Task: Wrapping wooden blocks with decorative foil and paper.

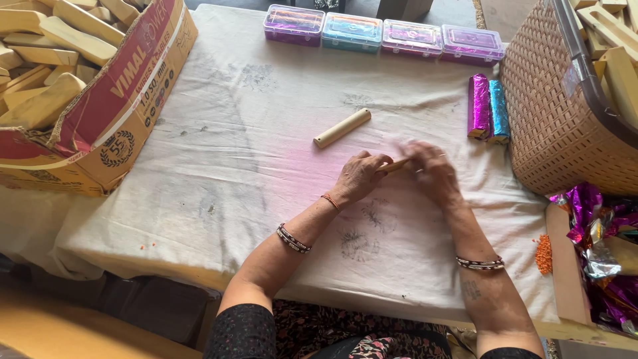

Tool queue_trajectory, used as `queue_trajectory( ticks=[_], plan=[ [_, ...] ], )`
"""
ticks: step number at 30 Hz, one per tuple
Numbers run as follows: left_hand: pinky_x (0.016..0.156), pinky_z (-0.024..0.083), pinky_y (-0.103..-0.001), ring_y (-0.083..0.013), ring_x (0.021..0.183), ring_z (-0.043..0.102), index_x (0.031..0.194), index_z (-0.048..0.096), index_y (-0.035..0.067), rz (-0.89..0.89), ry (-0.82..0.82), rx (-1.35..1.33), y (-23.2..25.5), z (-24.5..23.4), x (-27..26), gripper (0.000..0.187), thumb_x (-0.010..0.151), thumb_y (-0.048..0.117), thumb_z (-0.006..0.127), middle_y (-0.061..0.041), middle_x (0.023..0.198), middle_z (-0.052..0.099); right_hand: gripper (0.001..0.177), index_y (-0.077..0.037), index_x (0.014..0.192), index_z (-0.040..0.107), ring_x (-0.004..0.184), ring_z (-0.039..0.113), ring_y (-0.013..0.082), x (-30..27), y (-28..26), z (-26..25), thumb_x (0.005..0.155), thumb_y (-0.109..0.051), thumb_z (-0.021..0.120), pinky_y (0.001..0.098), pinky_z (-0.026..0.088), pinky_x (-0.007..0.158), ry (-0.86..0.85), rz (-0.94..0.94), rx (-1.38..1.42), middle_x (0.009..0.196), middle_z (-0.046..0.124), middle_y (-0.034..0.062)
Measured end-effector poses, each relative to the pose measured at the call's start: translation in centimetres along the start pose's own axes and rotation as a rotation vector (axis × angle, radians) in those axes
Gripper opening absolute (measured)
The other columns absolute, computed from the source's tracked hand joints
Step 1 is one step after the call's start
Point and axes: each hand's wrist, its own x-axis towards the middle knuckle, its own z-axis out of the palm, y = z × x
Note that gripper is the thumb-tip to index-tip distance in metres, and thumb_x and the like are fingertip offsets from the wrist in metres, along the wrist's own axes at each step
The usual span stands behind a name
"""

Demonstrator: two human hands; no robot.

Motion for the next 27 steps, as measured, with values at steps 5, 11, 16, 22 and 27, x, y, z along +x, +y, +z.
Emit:
queue_trajectory(
  ticks=[5, 11, 16, 22, 27],
  plan=[
    [0.078, 0.055, -0.041, -0.0272, 0.094, 0.063, 0.115, 0.066, 0.007, 0.110, 0.147, 0.229, 4.0, -0.9, 0.3, 0.036, 0.085, 0.025, 0.075, -0.013, 0.107, 0.070, 0.037, -0.013, 0.130, 0.066, 0.130, 0.055, 0.0353, 0.2, -3.7, -0.9, 0.093, -0.014, 0.069, 0.0483, 0.049, 0.108, -0.055, -0.190, -0.136, 0.136, 0.063, 0.0093],
    [0.079, 0.059, -0.042, -0.0288, 0.095, 0.071, 0.115, 0.069, 0.016, 0.469, -0.502, -0.227, 18.2, 0.7, -9.8, 0.021, 0.099, 0.024, 0.060, -0.009, 0.106, 0.072, 0.036, -0.015, 0.130, 0.065, 0.130, 0.056, 0.0346, 0.0, -3.9, -1.1, 0.095, -0.010, 0.067, 0.0454, 0.051, 0.107, -0.012, -0.165, -0.096, 0.136, 0.063, 0.0069],
    [0.088, 0.059, -0.041, -0.0278, 0.099, 0.073, 0.124, 0.066, 0.015, 0.588, -1.040, -0.851, 16.8, 11.0, -23.1, 0.030, 0.103, 0.033, 0.054, -0.011, 0.112, 0.075, 0.031, -0.015, 0.129, 0.067, 0.127, 0.058, 0.0352, 0.0, -4.4, -1.1, 0.098, -0.012, 0.067, 0.0439, 0.051, 0.102, -0.008, -0.120, -0.110, 0.136, 0.063, 0.0066],
    [0.099, 0.052, -0.048, -0.0354, 0.112, 0.069, 0.126, 0.071, 0.010, -0.004, -0.974, -0.379, 10.4, 14.2, -27.1, 0.043, 0.100, 0.040, 0.056, -0.019, 0.124, 0.073, 0.029, -0.014, 0.125, 0.069, 0.124, 0.061, 0.0332, -0.2, -5.1, -1.1, 0.096, -0.011, 0.068, 0.0438, 0.053, 0.102, 0.060, -0.088, -0.119, 0.132, 0.068, 0.0060],
    [0.107, 0.040, -0.053, -0.0459, 0.130, 0.051, 0.141, 0.056, 0.005, -0.089, -0.672, -0.391, 5.7, 20.1, -28.0, 0.054, 0.103, 0.043, 0.052, -0.026, 0.140, 0.057, 0.024, -0.014, 0.120, 0.073, 0.117, 0.065, 0.0326, -0.4, -5.0, -0.8, 0.097, -0.012, 0.068, 0.0428, 0.055, 0.098, 0.099, -0.046, -0.177, 0.126, 0.071, 0.0065]
  ],
)
